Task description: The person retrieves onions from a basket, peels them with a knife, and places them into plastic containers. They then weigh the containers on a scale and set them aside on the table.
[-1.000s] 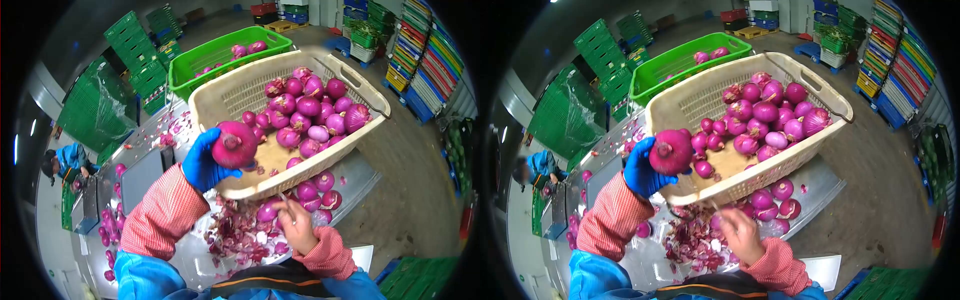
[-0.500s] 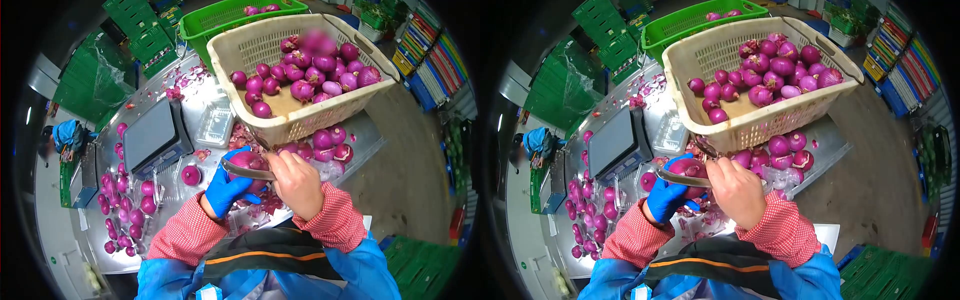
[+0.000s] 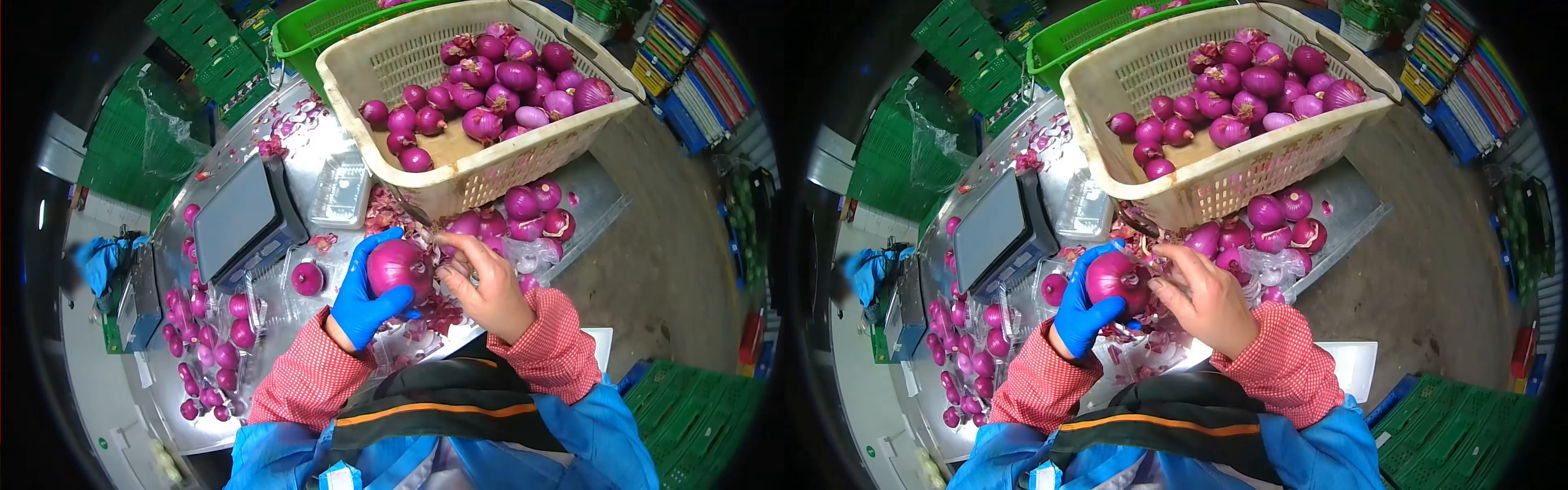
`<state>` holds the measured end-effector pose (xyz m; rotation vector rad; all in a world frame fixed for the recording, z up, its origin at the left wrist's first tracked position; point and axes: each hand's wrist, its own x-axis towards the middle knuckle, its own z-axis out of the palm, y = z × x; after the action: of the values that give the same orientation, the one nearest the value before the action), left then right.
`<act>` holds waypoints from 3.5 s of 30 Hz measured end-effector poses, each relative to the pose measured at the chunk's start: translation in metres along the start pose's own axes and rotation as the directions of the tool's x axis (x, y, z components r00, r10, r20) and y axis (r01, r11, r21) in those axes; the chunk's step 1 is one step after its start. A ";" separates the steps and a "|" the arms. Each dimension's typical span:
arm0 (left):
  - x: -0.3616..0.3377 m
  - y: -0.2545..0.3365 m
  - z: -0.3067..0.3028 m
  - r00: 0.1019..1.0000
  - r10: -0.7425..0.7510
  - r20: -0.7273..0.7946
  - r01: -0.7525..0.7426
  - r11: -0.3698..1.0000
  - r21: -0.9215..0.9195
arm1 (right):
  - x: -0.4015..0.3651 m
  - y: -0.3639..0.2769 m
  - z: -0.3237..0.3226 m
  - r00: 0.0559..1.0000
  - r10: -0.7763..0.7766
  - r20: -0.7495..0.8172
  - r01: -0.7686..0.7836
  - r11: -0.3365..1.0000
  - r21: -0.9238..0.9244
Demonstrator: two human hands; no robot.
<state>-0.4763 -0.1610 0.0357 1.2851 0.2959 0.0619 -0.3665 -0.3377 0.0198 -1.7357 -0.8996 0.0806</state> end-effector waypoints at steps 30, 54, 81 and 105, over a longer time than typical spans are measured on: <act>0.000 -0.055 0.000 0.984 0.090 -0.157 -0.104 0.991 -0.081 | -0.017 0.033 0.011 0.993 -0.047 0.113 0.062 0.988 -0.138; 0.003 -0.052 -0.009 0.919 0.392 -0.043 -0.283 0.732 0.620 | -0.009 0.051 0.018 0.961 0.178 0.210 -0.195 0.978 0.067; -0.005 -0.075 -0.007 0.970 0.244 0.014 -0.223 0.860 0.459 | -0.026 0.046 0.021 0.776 0.372 0.509 -0.588 0.718 0.373; 0.362 0.108 -0.075 0.977 0.199 0.075 -0.168 0.506 0.846 | -0.032 0.126 -0.056 0.934 -0.073 0.350 0.128 0.982 -0.139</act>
<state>-0.1347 0.0157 0.0532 2.3269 0.2106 0.1303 -0.2964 -0.4125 -0.0777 -1.8525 -1.2796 0.2567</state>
